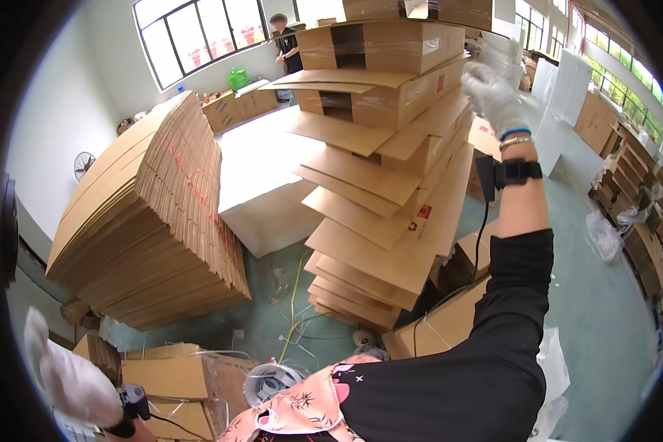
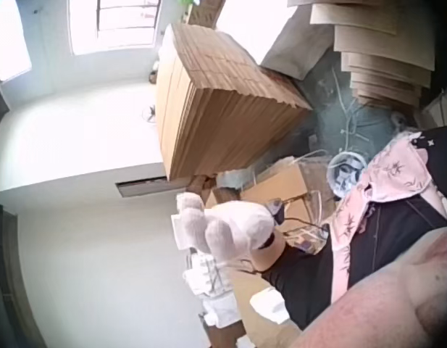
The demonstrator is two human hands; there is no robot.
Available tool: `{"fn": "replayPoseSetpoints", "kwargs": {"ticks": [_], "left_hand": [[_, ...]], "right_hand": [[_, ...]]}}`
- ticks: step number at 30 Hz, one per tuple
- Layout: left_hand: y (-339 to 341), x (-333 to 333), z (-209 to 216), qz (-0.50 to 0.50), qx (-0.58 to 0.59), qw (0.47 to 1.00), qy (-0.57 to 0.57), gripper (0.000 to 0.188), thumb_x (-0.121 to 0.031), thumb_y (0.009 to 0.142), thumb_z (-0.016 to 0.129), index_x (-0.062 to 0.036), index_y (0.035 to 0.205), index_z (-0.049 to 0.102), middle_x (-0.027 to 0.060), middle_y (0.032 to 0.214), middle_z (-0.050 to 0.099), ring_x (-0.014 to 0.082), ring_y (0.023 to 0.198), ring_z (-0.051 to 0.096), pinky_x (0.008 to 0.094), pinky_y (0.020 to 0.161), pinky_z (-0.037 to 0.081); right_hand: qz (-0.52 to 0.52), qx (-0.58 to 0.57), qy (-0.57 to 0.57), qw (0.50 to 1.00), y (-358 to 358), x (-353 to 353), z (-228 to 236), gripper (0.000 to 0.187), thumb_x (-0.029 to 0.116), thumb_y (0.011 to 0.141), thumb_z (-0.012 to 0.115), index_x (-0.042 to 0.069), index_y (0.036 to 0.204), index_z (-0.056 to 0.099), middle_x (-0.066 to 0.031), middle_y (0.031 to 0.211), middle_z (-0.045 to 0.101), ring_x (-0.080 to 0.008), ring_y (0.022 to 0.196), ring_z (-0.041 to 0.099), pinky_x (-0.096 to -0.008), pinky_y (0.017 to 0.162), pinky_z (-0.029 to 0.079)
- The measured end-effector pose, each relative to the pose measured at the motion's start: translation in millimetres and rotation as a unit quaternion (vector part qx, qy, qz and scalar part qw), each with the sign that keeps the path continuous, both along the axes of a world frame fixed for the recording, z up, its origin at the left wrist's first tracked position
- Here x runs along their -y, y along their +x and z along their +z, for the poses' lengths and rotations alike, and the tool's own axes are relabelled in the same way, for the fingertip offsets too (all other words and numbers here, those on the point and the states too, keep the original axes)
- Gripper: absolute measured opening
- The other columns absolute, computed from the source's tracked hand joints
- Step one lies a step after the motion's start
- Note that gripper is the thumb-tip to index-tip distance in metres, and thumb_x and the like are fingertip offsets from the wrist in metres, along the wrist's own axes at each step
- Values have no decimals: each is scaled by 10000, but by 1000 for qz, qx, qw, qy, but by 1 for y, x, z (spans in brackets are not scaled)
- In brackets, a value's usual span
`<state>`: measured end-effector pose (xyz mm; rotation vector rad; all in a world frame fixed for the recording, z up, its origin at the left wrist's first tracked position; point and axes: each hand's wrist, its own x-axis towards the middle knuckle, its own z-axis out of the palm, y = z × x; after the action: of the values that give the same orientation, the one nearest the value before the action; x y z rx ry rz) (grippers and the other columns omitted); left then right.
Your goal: The person assembles flat cardboard boxes by folding the flaps and inserting white foam inserts. They repeatedly pick up flat cardboard, fold it into a box shape, and place foam pieces inside before stacking the finished units.
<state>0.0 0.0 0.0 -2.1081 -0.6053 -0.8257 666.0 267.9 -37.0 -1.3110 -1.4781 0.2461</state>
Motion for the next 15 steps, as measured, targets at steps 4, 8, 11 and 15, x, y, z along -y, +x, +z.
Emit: {"fn": "replayPoseSetpoints", "kwargs": {"ticks": [4,8,11,15], "left_hand": [[27,-100,6,174,-14,983,-55,399,-141,970,518,-10,1346,512,226,1395,508,391,1281,497,484,1078,383],[55,-221,31,248,-34,968,-24,381,-124,913,591,-23,1280,571,189,1342,563,369,1228,537,452,1044,410],[80,-325,36,202,16,977,-64,403,-120,883,624,-27,1272,571,184,1315,581,359,1196,558,442,1029,424],[159,-453,44,143,10,986,-82,466,-204,883,633,-37,1309,546,182,1323,571,334,1209,559,424,1040,431]], "right_hand": [[-246,17,100,964,100,-92,35,552,358,880,645,57,1330,542,-112,1151,653,-219,1008,648,-350,877,518],[-438,-8,109,892,137,-158,72,705,399,810,622,61,1406,460,-204,1309,583,-352,1208,558,-418,1021,428],[-480,12,157,863,177,-189,78,706,378,831,621,80,1442,429,-200,1330,581,-363,1228,553,-415,1043,412],[-147,-140,385,900,219,-218,60,425,87,894,606,43,1316,576,-101,1276,638,-210,1169,599,-319,1022,455]]}}
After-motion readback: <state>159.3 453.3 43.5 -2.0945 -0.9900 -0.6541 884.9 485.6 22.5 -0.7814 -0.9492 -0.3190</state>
